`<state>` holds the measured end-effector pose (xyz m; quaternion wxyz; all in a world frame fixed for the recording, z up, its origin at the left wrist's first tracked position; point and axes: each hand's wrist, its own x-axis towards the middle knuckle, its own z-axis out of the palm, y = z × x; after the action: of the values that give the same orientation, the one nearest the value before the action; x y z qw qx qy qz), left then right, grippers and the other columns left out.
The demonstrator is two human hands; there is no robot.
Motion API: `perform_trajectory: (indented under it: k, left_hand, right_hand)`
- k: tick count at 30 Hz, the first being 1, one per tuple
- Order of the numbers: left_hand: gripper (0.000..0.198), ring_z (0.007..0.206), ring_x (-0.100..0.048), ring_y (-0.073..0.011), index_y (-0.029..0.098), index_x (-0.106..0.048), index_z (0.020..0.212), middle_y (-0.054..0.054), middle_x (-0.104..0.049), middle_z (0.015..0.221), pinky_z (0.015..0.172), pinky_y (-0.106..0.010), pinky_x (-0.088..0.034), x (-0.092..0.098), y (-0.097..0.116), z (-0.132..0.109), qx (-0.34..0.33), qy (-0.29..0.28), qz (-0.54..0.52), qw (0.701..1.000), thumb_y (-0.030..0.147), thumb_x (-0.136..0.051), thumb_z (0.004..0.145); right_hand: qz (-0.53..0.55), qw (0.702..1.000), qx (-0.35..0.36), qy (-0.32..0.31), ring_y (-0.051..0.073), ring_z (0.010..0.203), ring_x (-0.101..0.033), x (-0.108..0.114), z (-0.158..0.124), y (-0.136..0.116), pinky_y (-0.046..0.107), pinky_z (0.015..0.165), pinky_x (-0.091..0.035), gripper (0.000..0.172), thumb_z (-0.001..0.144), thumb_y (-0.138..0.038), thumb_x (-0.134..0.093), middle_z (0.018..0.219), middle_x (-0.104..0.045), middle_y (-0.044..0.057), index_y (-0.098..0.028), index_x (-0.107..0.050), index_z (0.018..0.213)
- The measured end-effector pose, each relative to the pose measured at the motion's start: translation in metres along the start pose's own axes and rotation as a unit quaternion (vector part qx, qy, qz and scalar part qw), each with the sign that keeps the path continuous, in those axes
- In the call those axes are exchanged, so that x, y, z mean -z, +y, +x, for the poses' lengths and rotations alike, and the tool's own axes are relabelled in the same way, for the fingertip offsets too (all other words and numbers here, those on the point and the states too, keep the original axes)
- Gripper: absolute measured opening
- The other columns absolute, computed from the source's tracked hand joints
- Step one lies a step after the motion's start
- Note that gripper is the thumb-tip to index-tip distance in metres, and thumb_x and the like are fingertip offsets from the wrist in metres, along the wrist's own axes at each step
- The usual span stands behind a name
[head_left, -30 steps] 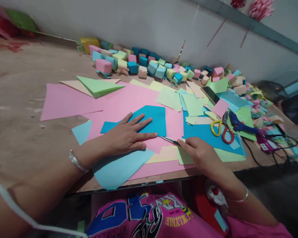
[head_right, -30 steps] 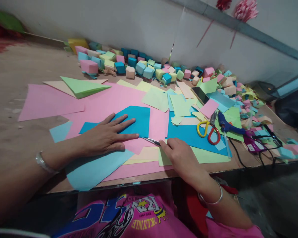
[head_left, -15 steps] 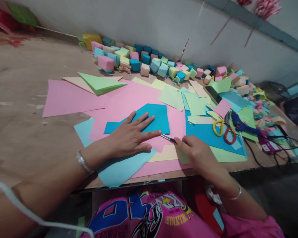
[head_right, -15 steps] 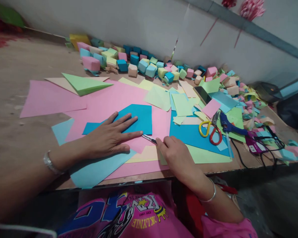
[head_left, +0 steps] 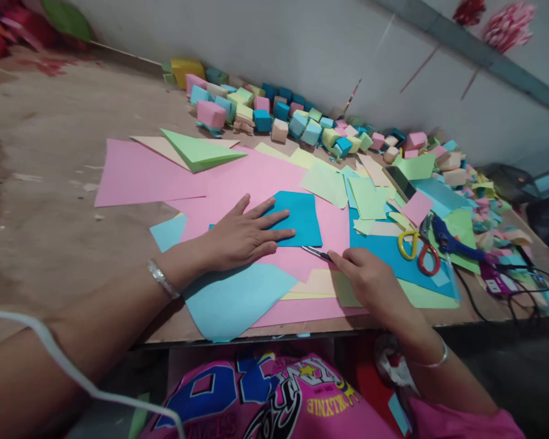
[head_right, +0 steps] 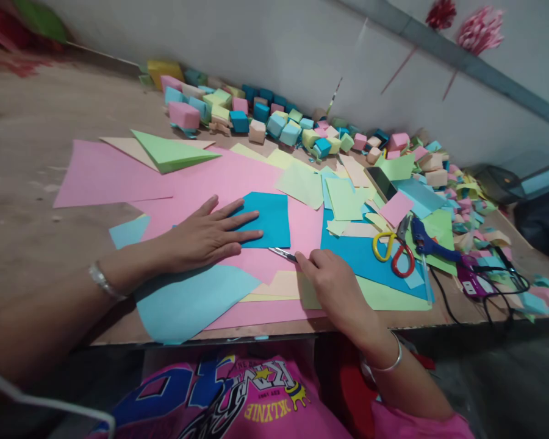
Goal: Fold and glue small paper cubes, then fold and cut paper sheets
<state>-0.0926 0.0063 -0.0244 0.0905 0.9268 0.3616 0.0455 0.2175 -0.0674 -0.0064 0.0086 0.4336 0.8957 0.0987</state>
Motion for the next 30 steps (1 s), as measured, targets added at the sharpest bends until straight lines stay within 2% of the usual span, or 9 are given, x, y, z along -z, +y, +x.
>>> perform_trajectory:
  k: [6,11,17,21,30]
  left_hand:
    - [0.046,0.153,-0.006,-0.0287,0.045,-0.036,0.147,0.003,-0.018,0.163,0.116,-0.058,0.003,0.001,0.004,-0.001,0.005,-0.009,-0.003,1.000,0.051,-0.026,0.103]
    - [0.046,0.152,-0.007,-0.0291,0.045,-0.036,0.147,0.003,-0.019,0.163,0.116,-0.059,0.002,0.000,0.003,0.000,0.004,-0.007,0.000,1.000,0.051,-0.025,0.103]
    - [0.048,0.152,-0.008,-0.0284,0.045,-0.037,0.147,0.004,-0.018,0.163,0.117,-0.057,0.004,0.000,0.003,0.000,0.005,-0.007,-0.007,1.000,0.054,-0.023,0.103]
    - [0.048,0.152,-0.009,-0.0279,0.046,-0.036,0.147,0.006,-0.017,0.163,0.118,-0.055,0.004,-0.001,0.002,0.000,0.004,-0.004,-0.011,1.000,0.055,-0.023,0.102]
    - [0.053,0.153,-0.004,-0.0263,0.039,-0.029,0.152,0.004,-0.015,0.163,0.118,-0.056,0.003,0.001,0.004,0.000,0.010,-0.021,-0.016,1.000,0.054,-0.018,0.102]
  right_hand:
    - [0.020,1.000,0.015,0.010,0.021,0.080,-0.055,0.006,-0.003,-0.005,0.030,0.062,-0.040,0.040,0.094,-0.006,-0.040,0.094,-0.064,0.013,-0.013,-0.055,0.130]
    - [0.034,0.999,0.034,0.020,0.021,0.077,-0.055,0.013,0.009,-0.017,0.031,0.061,-0.039,0.037,0.093,-0.005,-0.042,0.088,-0.063,0.012,-0.010,-0.057,0.125]
    - [0.014,0.998,0.055,0.033,0.020,0.074,-0.052,0.016,0.022,-0.033,0.031,0.060,-0.036,0.027,0.097,-0.012,-0.047,0.081,-0.060,0.007,-0.010,-0.058,0.122]
    - [-0.002,0.996,0.068,0.051,0.021,0.076,-0.053,0.016,0.030,-0.042,0.032,0.061,-0.036,0.029,0.094,-0.010,-0.052,0.082,-0.061,0.007,-0.008,-0.059,0.122]
    - [-0.019,0.993,0.081,0.083,0.021,0.073,-0.052,0.012,0.045,-0.053,0.032,0.061,-0.034,0.025,0.096,-0.010,-0.048,0.079,-0.060,0.007,-0.008,-0.063,0.115]
